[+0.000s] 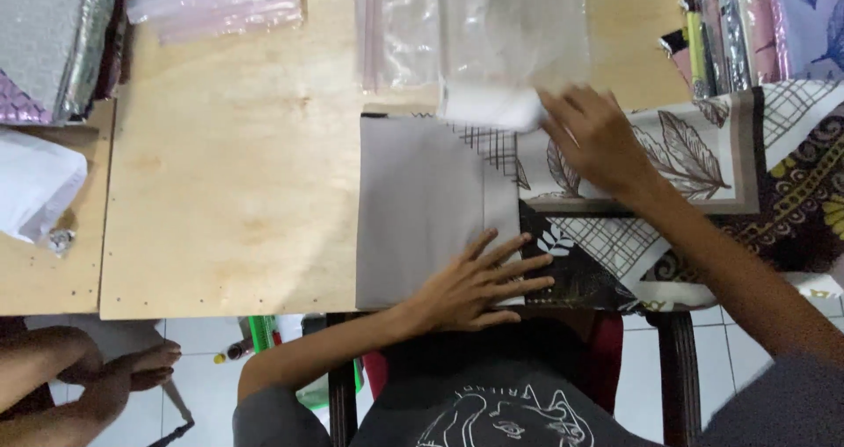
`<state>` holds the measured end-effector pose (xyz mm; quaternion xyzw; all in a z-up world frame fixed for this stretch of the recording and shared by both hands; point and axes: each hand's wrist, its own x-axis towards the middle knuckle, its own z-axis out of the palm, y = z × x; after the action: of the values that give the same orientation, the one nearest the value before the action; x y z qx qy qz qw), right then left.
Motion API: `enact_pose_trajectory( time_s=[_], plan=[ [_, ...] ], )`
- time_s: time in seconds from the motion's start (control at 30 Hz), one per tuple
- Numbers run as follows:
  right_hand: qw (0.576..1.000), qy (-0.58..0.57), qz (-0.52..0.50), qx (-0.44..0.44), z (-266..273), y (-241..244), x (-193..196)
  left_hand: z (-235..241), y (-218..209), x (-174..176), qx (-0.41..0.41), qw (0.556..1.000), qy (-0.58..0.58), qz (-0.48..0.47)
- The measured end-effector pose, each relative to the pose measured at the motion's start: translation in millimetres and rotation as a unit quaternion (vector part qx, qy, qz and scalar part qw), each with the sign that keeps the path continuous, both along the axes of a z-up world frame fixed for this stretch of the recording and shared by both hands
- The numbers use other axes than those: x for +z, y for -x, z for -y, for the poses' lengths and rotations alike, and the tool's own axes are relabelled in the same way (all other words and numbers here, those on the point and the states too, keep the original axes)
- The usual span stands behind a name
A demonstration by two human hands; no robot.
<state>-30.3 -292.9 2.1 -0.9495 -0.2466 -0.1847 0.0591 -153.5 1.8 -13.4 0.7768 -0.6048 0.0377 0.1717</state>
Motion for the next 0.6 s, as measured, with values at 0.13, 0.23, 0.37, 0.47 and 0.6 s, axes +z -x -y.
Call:
enact_pose_trajectory(
  time_s=[0.13, 0.23, 0.37, 0.47, 0.6],
  plan=[
    [0.994, -0.038, -0.099, 0.022, -3, 63, -4, 0, 0, 4, 0.001, 1.0, -0.002, -0.001],
    [0.993, 0.016, -0.1, 0.068, 3, 55, -36, 2, 0, 4, 0.0, 1.0, 0.005, 0.006],
    [0.998, 0.056, 0.007, 0.032, -3, -7, -40, 3, -2, 2, -0.002, 1.0, -0.002, -0.013],
    [0.997, 0.064, 0.026, 0.019, -7, -39, -46, 3, 2, -1, -0.001, 0.999, 0.016, -0.035],
    [0.998, 0.041, 0.045, 0.011, -1, -64, -55, 3, 1, -7, -0.012, 0.993, 0.08, -0.089]
  ],
)
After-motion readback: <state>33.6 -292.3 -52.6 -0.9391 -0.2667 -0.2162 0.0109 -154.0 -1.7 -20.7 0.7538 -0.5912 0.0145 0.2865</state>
